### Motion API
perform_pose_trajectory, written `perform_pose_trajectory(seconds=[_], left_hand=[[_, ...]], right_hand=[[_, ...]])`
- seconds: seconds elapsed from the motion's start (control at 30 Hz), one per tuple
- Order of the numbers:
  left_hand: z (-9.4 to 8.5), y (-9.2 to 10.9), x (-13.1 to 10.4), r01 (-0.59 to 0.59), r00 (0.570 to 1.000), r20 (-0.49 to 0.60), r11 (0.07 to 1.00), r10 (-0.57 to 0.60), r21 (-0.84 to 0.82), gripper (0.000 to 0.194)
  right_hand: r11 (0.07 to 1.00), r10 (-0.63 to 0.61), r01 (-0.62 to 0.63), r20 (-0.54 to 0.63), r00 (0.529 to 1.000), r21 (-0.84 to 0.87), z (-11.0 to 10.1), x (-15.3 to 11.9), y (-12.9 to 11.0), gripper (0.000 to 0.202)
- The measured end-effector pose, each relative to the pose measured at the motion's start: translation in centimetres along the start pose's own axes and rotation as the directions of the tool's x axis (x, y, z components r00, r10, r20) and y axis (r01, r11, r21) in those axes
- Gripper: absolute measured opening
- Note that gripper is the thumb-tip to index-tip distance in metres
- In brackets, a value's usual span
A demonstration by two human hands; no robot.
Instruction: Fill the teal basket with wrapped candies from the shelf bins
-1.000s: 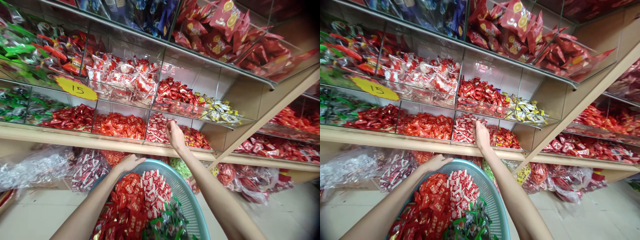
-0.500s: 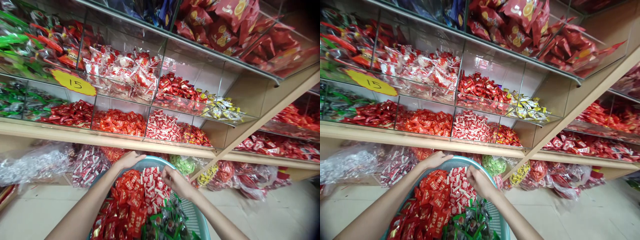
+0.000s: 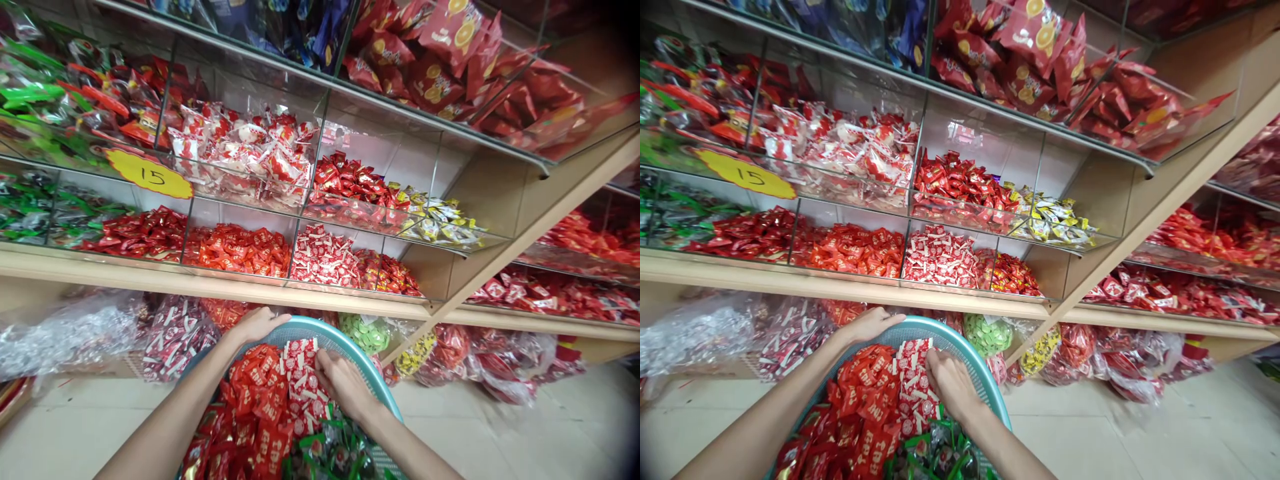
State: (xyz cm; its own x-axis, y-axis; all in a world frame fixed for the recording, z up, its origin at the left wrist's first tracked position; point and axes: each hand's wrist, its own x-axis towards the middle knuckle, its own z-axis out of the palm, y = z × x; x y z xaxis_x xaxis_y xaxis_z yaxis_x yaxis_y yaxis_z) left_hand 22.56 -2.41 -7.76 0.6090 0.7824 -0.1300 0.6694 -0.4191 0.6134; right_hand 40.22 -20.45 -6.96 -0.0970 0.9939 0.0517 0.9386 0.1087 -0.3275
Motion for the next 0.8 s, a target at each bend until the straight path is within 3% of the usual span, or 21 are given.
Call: perform_pose_trajectory(seconds=[0.1, 0.2, 0.33, 0.43, 0.5, 0.6, 0.7, 0.8], left_hand=[[0.0, 0.0, 0.0, 0.002, 1.000, -0.001, 1.000, -0.002, -0.003, 0.067], [0.1, -0.1, 0.1, 0.003, 1.000, 0.001, 1.000, -0.003, -0.004, 0.069], [0.1, -0.1, 0.1, 0.003, 1.000, -0.001, 1.000, -0.003, 0.010, 0.070], [0.1, -0.1, 0.0, 0.003, 1.000, -0.010, 1.000, -0.003, 0.017, 0.070], [0.0, 0.0, 0.0, 0.000, 1.000, -0.007, 1.000, 0.000, 0.023, 0.070], [-0.1, 0.0, -0.1, 0.007, 1.000, -0.003, 1.000, -0.007, 0.030, 0.070], [-0.1, 0.0, 0.0, 0.009, 1.000, -0.001, 1.000, -0.009, 0.020, 0.069], [-0.1, 0.0, 0.0, 0.010, 1.000, -0.002, 1.000, -0.010, 0.008, 0.067]], right_hand=[[0.996, -0.026, 0.024, -0.021, 0.999, -0.083, -0.4, 0.1, -0.4, 0.009], [0.995, -0.065, 0.056, -0.120, 0.991, -0.079, -2.3, 1.3, -0.5, 0.008], [0.990, -0.140, 0.136, -0.344, 0.929, -0.036, -6.5, 5.2, 0.0, 0.008], [0.982, -0.183, 0.179, -0.443, 0.877, -0.051, -9.4, 9.2, 0.9, 0.005], [0.978, -0.208, 0.180, -0.433, 0.877, -0.105, -10.6, 11.8, 1.4, 0.013], [0.963, -0.225, 0.164, -0.304, 0.926, -0.215, -11.4, 14.9, 1.7, 0.025], [0.931, -0.203, 0.145, -0.147, 0.968, -0.334, -11.6, 16.7, 1.6, 0.031], [0.889, -0.157, 0.111, -0.067, 0.985, -0.444, -11.5, 17.6, 1.2, 0.033]])
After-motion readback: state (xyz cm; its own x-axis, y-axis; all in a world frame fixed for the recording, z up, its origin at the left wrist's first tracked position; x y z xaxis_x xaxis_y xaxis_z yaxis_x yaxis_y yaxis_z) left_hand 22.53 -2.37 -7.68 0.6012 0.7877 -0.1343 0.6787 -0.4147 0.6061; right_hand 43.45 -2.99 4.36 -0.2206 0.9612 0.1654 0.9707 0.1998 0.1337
